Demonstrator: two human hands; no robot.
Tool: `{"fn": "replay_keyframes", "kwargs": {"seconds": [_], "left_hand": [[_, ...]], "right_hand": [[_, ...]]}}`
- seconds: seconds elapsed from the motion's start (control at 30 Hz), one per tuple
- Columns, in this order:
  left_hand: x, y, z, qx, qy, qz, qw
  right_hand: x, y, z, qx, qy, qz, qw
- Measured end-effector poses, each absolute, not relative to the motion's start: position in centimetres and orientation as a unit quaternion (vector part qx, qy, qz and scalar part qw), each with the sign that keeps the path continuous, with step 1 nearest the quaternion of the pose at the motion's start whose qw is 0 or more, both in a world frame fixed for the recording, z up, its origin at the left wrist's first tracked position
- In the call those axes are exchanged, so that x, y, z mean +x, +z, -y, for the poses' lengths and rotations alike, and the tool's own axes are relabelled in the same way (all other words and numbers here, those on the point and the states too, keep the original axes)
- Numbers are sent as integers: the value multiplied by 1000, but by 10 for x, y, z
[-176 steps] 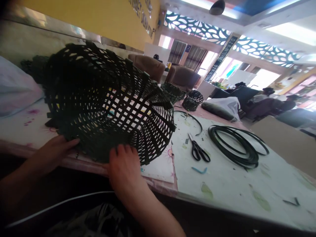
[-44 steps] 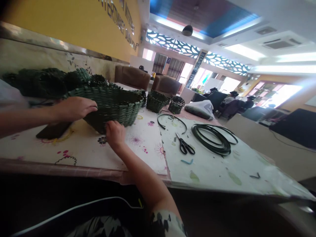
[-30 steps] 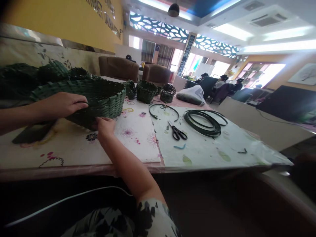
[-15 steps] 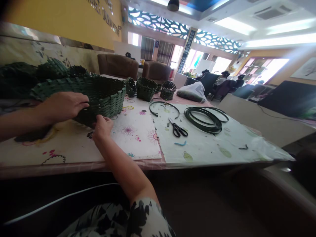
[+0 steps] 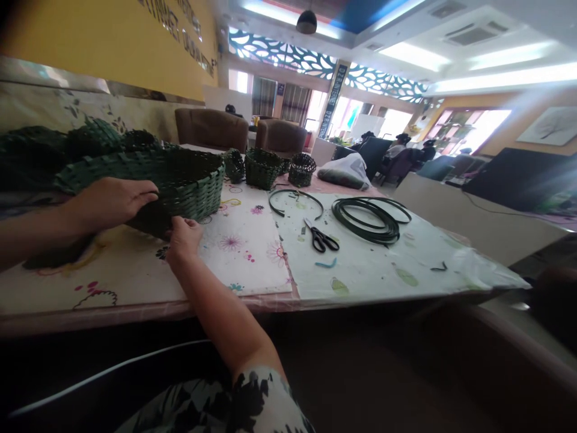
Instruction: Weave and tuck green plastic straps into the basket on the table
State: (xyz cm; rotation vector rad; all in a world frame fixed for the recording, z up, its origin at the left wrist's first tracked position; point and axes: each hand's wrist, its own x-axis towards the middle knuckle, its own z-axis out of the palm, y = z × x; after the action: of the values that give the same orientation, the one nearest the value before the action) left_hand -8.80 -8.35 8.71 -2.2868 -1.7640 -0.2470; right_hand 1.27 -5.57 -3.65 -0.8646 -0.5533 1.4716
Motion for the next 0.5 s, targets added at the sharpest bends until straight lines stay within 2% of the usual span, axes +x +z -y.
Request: {"fn": "replay_keyframes", "kwargs": {"seconds": [0.5], "left_hand": [[-84,82,91,-751,-101,635,146]], "right_hand": [[12,-33,57,-376,649,237,617]]}}
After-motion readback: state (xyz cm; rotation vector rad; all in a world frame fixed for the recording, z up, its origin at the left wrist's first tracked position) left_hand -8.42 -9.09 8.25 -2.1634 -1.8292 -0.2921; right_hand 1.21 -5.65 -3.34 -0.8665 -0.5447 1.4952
